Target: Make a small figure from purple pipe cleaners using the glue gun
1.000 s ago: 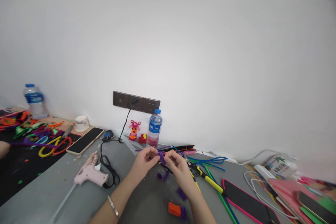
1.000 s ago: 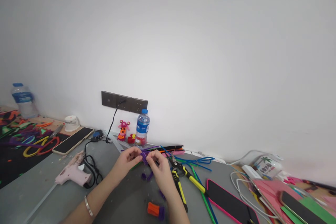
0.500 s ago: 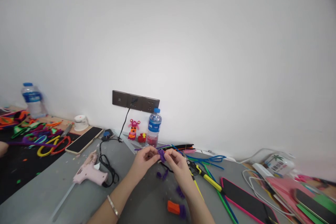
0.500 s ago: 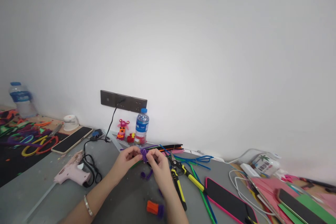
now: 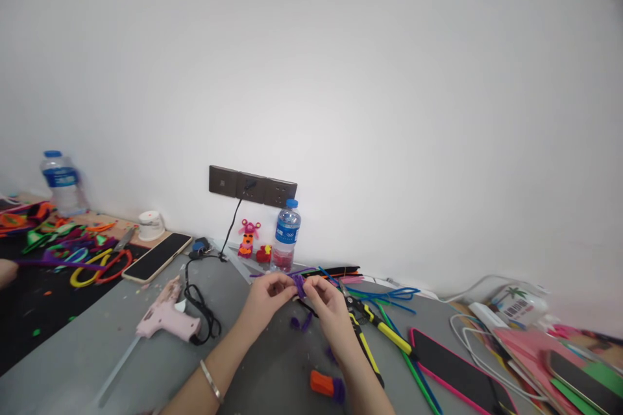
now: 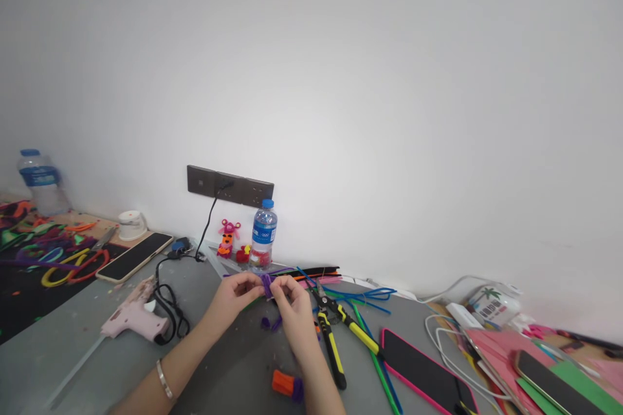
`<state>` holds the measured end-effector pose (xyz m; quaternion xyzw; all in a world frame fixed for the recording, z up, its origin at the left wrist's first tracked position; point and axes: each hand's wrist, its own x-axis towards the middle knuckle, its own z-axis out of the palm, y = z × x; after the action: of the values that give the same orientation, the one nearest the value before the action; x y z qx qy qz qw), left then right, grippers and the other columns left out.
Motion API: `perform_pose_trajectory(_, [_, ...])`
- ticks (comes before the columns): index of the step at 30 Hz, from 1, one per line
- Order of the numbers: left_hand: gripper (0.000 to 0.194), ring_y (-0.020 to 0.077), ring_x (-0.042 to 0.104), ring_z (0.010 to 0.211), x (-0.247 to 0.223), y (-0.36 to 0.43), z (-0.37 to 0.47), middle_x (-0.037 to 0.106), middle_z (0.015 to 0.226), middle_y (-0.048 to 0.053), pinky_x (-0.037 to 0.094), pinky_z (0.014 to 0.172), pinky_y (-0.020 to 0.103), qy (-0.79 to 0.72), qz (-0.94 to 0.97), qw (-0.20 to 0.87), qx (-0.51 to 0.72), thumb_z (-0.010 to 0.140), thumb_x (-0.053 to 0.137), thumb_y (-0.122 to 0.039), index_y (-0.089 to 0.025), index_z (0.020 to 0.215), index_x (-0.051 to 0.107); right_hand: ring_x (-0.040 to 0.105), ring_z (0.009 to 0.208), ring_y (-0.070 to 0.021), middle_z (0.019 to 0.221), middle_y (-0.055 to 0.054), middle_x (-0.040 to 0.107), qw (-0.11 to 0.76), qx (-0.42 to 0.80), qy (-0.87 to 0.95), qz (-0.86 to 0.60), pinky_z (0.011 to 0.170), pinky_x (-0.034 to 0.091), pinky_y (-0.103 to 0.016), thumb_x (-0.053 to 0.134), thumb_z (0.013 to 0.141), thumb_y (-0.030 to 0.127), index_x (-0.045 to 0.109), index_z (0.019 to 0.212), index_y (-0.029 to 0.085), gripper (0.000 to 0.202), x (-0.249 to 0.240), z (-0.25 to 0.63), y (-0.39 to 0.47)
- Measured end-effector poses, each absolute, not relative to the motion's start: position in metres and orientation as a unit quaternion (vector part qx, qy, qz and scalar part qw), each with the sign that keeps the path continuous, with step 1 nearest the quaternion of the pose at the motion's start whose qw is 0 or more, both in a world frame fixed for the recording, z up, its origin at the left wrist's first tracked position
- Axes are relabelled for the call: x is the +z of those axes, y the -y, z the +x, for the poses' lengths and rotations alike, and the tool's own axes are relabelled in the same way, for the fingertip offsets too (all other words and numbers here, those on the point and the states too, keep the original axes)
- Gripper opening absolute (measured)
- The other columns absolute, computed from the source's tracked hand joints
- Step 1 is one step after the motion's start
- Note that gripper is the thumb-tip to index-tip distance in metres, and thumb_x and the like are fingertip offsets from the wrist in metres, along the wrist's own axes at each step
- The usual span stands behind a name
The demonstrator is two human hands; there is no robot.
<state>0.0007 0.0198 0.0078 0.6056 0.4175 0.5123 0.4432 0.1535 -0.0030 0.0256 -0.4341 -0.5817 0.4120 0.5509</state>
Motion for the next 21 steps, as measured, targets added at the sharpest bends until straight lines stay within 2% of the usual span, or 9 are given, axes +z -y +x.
perform_pose_trajectory(13, [0.017,0.0163,0.055,0.06,0.0084,-0.0186,0.0013,0.064,0.065,0.003,0.042,0.058,0.025,-0.43,0.6,0.432,0.519,0.07,0.067,-0.032,-0.015,0.07,0.068,0.049,0.061,-0.017,0.064,-0.001,0.053,0.559,0.384,0.579,-0.452,0.059,0.039,-0.027,0.061,0.079,0.048,0.059,0.069,0.017,0.033,0.0285,0.1495,0.0056])
perform_pose_trajectory(21, [0.017,0.0147,0.052,0.057,0.011,-0.0171,0.0024,0.063,0.062,0.002,0.04,0.055,0.024,-0.431,0.597,0.427,0.525,0.069,0.068,-0.032,-0.015,0.069,0.068,0.042,0.055,-0.0147,0.058,0.001,0.05,0.561,0.362,0.575,-0.472,0.053,0.035,-0.025,0.064,0.076,0.046,0.061,0.067,0.016,0.031,0.0274,0.1512,0.0044])
